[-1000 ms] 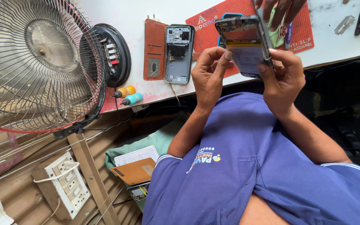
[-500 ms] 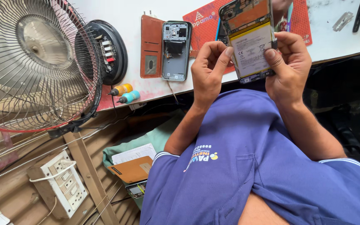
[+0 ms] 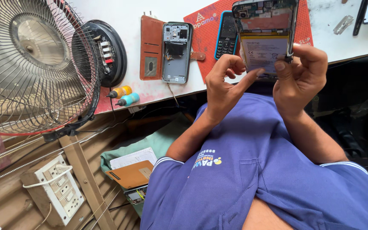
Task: The person removes the battery from a disassembled smartphone and then applies adhesive tape to the internal frame. The battery is set aside, and the person continues to work on the phone's internal components.
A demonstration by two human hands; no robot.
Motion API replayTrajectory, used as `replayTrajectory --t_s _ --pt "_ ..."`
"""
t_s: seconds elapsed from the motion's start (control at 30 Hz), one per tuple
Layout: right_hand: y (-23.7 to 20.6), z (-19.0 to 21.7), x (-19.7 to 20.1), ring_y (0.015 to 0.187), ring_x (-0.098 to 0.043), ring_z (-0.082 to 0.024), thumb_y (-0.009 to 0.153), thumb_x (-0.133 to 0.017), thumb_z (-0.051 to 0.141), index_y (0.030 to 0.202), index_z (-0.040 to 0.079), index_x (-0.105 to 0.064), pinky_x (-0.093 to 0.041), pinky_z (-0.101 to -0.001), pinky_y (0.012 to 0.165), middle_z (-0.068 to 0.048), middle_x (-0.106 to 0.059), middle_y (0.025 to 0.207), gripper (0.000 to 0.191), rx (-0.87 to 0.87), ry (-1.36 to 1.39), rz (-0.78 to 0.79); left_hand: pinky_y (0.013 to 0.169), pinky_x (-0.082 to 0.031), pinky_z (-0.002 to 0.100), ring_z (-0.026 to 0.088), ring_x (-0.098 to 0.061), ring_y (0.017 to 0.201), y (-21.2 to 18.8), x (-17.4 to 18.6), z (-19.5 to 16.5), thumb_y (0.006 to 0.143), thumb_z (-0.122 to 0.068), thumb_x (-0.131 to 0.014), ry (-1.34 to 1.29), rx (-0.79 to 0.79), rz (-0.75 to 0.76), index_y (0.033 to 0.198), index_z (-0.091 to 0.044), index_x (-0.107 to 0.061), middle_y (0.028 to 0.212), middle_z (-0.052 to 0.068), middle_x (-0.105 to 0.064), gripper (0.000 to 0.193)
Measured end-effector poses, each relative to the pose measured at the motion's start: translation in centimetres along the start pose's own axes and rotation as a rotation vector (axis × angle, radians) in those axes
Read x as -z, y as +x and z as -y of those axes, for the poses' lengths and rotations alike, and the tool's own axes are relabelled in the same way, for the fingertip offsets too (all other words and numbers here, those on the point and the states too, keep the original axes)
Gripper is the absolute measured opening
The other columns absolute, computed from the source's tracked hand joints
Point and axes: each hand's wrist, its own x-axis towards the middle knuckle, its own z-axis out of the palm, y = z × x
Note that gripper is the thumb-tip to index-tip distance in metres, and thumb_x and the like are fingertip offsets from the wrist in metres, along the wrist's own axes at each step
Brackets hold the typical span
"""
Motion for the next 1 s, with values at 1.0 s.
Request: replayTrajectory --t_s 1.0 --pt "2.3 1.4 -0.9 0.11 -0.067 -0.011 0.115 -0.069 0.0 0.135 -0.004 -0.054 -0.054 -0.0222 0.104 -0.012 -0.07 0.121 0.026 -0.281 0.305 -0.019 0.076 -0.051 0.02 0.004 -0.057 0.079 -0.8 0.8 1.7 0.107 -0.008 -0.064 -0.402 0.184 0.097 0.107 -0.001 -0.059 0.091 -0.002 -0.059 0.008"
